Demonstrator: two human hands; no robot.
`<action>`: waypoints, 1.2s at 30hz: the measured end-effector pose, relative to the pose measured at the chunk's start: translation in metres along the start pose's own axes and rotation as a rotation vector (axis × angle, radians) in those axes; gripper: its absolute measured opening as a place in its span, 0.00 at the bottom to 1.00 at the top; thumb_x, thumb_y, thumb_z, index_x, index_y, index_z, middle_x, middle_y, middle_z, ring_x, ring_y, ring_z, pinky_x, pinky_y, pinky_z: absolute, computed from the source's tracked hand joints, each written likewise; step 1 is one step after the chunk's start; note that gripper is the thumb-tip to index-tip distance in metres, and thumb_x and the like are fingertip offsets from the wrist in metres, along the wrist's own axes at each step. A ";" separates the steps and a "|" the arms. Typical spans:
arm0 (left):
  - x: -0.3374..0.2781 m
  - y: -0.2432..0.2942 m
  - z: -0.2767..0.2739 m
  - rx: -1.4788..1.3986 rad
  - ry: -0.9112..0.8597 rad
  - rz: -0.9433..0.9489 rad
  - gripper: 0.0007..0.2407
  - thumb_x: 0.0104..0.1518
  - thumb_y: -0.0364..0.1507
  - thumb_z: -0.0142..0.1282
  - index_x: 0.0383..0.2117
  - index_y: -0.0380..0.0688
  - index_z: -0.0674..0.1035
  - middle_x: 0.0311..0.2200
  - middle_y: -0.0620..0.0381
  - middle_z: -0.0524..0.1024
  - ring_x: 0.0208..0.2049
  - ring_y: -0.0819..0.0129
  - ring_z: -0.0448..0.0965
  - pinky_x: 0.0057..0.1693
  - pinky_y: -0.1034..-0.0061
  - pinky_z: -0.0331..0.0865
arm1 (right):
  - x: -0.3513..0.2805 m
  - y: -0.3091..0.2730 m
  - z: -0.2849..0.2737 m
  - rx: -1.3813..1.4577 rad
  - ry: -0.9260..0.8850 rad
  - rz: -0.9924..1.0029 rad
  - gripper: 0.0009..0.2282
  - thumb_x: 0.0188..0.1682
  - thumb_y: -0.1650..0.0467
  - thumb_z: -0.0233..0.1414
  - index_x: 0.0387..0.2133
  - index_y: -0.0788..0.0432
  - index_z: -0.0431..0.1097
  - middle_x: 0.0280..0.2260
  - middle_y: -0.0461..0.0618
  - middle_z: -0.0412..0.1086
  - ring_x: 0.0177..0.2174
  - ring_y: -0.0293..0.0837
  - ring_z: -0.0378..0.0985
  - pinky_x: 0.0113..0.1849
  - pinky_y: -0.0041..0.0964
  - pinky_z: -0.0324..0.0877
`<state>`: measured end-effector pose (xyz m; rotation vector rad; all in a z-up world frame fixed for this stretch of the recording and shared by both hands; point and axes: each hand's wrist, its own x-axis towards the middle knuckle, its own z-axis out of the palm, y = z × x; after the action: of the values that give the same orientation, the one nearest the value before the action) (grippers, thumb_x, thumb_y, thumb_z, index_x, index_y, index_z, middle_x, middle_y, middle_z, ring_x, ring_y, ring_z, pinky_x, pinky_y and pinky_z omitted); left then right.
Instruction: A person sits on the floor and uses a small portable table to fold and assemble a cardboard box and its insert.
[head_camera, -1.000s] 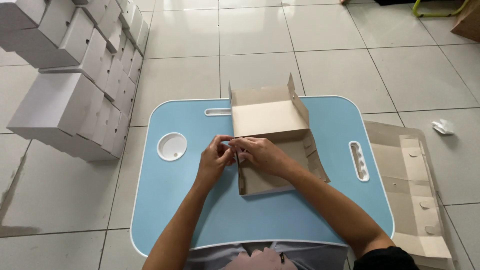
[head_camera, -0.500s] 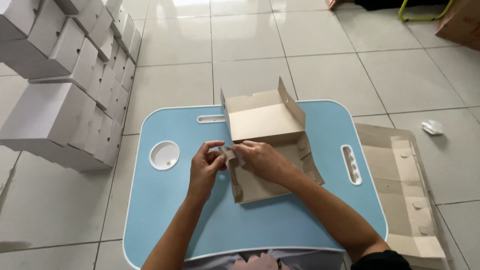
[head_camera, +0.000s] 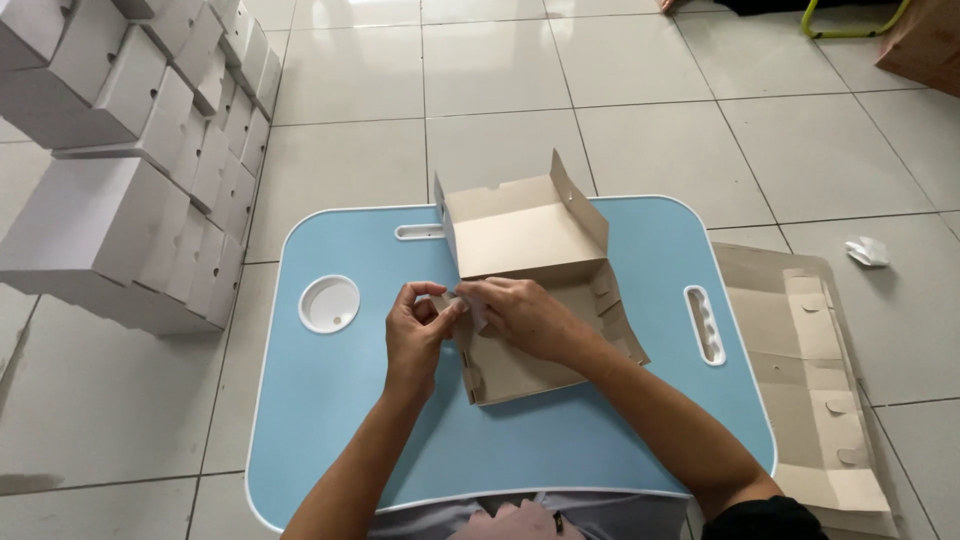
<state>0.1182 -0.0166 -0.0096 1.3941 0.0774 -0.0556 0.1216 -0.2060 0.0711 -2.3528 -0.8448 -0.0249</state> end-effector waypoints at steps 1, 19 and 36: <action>-0.002 0.002 0.001 0.001 0.012 0.001 0.13 0.55 0.25 0.66 0.44 0.42 0.76 0.24 0.52 0.78 0.25 0.74 0.74 0.34 0.80 0.70 | 0.001 0.000 -0.001 0.046 0.016 0.015 0.17 0.50 0.78 0.51 0.54 0.62 0.68 0.35 0.64 0.76 0.35 0.65 0.82 0.33 0.55 0.79; -0.007 0.001 0.012 -0.028 -0.011 0.103 0.14 0.55 0.23 0.67 0.45 0.45 0.76 0.23 0.51 0.77 0.24 0.73 0.73 0.33 0.81 0.70 | -0.002 0.000 -0.014 0.249 0.060 0.230 0.11 0.49 0.78 0.56 0.45 0.61 0.73 0.30 0.58 0.81 0.30 0.52 0.85 0.34 0.45 0.79; -0.012 0.006 0.015 0.031 0.011 0.087 0.13 0.55 0.22 0.66 0.44 0.42 0.75 0.20 0.55 0.74 0.22 0.75 0.72 0.31 0.82 0.69 | -0.006 0.015 0.007 0.264 0.078 0.171 0.11 0.52 0.72 0.55 0.47 0.59 0.76 0.31 0.57 0.80 0.32 0.52 0.84 0.34 0.46 0.79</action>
<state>0.1073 -0.0303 0.0001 1.4272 0.0251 0.0229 0.1241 -0.2146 0.0557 -2.1514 -0.5700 0.0622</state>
